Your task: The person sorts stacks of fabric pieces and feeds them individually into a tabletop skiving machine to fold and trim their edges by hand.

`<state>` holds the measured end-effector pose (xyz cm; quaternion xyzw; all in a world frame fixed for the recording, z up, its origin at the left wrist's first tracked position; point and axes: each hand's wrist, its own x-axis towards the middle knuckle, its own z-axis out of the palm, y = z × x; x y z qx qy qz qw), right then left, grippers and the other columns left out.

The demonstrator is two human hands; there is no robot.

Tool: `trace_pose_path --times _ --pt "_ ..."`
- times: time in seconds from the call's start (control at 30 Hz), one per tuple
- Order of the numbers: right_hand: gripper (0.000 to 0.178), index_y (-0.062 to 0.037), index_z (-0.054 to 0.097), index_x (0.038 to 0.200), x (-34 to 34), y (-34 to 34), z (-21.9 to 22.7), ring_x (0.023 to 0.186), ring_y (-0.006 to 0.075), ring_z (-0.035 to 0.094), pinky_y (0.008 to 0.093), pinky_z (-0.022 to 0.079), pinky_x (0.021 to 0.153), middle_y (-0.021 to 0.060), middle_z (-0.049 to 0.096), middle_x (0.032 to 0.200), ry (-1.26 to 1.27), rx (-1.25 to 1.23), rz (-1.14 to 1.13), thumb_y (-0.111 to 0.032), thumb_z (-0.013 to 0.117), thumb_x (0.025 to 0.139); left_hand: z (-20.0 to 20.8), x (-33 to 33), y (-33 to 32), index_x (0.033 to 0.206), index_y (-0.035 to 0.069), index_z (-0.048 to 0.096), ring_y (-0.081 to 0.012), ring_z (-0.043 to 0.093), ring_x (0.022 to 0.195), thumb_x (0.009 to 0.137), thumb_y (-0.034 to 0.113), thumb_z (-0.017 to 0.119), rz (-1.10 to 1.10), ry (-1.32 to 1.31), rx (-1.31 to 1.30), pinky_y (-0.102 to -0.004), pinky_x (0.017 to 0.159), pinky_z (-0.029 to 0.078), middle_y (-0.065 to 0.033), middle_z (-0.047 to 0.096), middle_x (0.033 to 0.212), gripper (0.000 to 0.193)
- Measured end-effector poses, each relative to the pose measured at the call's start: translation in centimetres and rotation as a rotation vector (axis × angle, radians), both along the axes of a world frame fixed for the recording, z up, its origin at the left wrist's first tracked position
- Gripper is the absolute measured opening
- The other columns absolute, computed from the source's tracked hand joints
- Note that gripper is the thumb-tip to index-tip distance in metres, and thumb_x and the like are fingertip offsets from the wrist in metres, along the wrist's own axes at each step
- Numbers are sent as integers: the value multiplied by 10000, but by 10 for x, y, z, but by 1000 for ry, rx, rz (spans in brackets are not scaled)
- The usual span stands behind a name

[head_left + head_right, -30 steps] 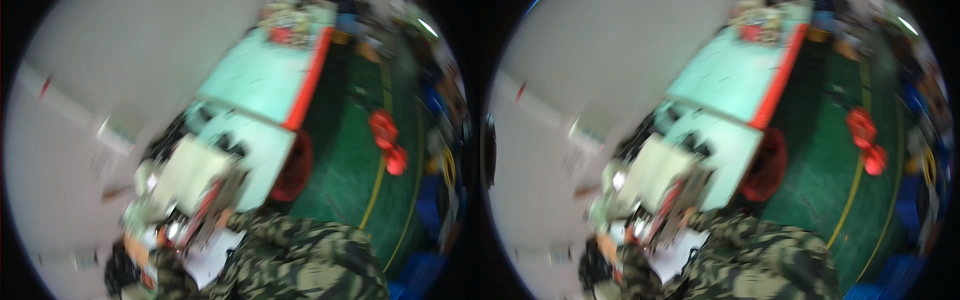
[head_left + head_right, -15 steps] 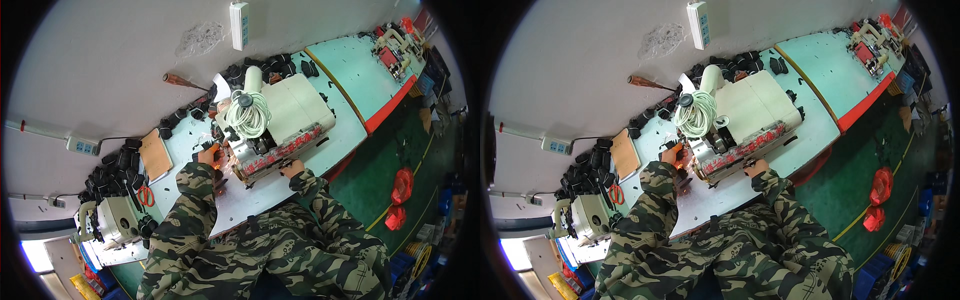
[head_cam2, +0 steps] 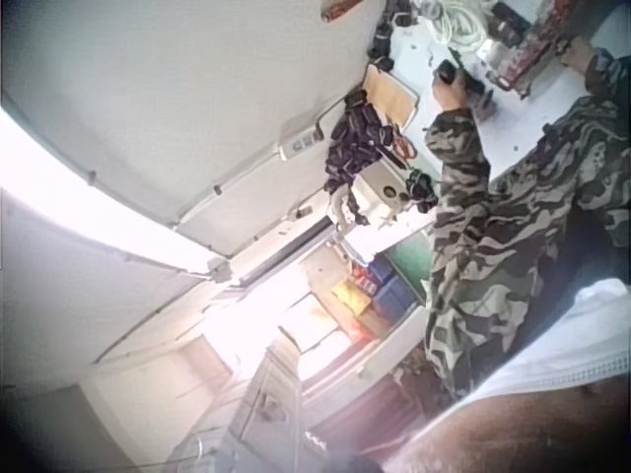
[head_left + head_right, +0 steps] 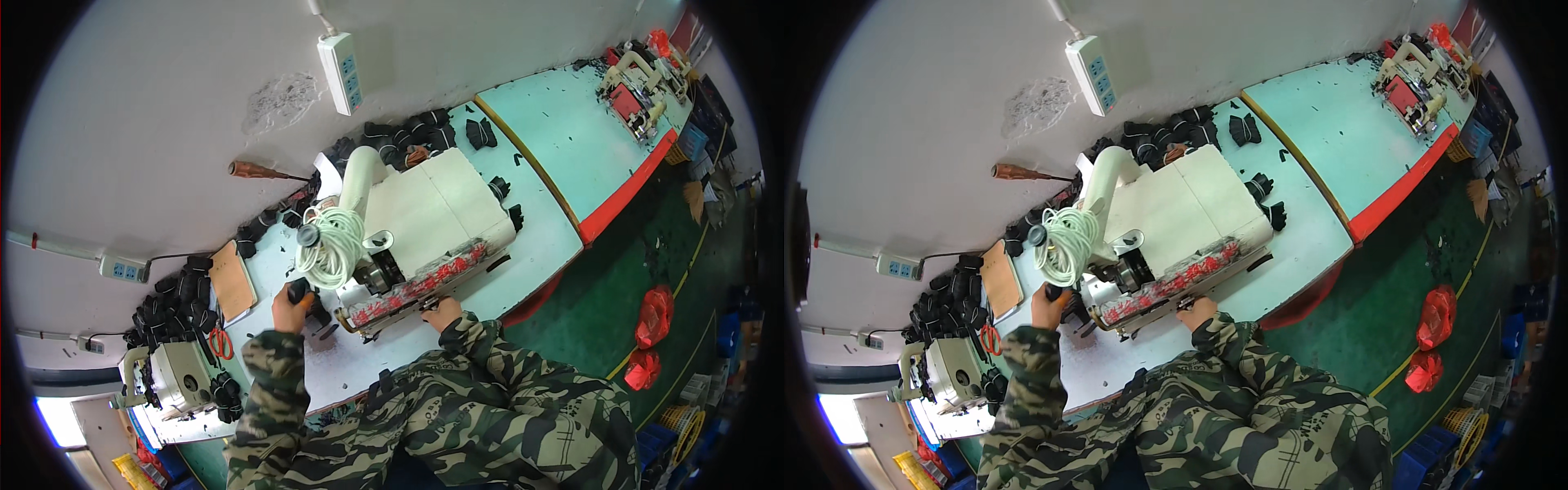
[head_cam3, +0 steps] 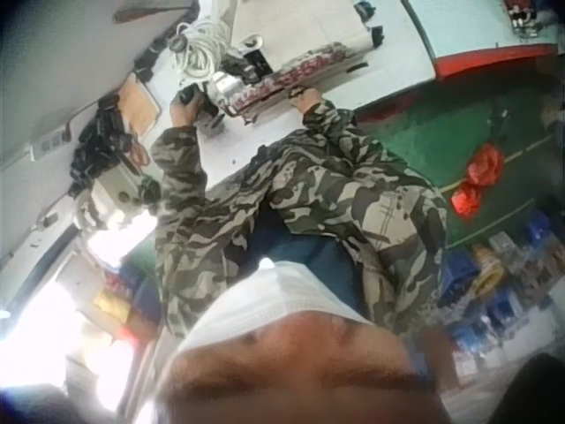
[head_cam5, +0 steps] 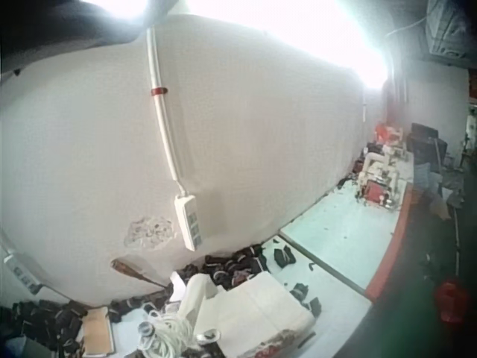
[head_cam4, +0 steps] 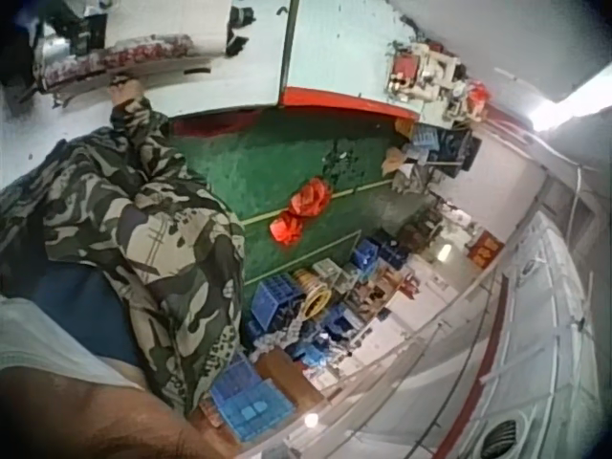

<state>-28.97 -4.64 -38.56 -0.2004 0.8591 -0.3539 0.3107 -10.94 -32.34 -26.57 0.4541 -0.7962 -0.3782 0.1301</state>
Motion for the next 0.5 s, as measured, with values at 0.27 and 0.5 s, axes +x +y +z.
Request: trace_pose_path --times 0.27,0.5 --pt "610 30 597 1073 -30 10 133 796 384 652 436 522 705 199 667 805 132 285 620 -522 608 815 102 -18 108 980 88 594 -363 612 793 712 199 753 -187 -212 -212 -413 677 486 -149 627 867 331" --pt "449 35 591 1092 -19 -24 218 834 264 658 327 510 719 160 654 980 -107 -643 435 -165 771 732 107 -62 154 962 90 565 -358 613 720 691 158 716 -392 -205 -345 -438 606 482 -128 607 822 317"
